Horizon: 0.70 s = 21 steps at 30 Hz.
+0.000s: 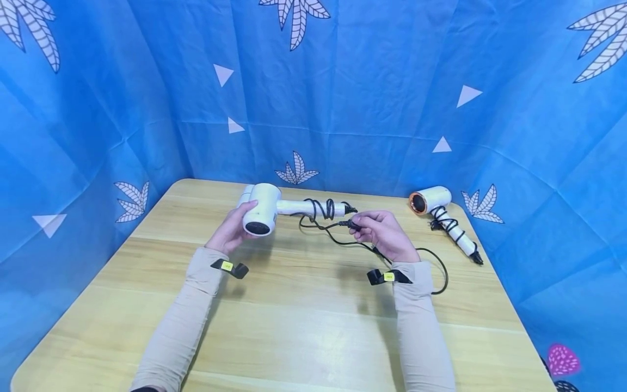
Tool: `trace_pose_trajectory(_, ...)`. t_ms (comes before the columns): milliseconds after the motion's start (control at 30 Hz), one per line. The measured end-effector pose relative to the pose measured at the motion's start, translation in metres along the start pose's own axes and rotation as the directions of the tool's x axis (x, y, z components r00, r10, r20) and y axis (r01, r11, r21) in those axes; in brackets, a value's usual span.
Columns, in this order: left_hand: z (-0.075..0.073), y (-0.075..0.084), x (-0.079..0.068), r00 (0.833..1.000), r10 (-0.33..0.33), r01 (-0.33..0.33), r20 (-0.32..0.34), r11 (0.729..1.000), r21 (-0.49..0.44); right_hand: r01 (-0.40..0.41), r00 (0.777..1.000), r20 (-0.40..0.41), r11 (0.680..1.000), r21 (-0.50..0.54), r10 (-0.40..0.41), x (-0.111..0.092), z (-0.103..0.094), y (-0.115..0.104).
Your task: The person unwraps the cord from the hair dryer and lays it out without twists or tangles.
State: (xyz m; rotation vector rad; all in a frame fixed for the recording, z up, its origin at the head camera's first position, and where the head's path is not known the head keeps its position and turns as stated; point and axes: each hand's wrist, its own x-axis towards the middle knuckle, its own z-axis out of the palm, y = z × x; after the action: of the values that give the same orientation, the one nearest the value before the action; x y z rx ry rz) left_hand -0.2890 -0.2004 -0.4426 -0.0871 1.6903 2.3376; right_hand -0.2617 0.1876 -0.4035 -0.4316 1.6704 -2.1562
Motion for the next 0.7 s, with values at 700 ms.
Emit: trace_pose_trajectory(700, -0.001, 0.004, -0.003, 1.000, 0.028, -0.028, -0.011, 1.000, 0.011, -0.124, 0.992, 0.013, 0.978, -0.167, 0.128, 0.006, -0.009, 0.016)
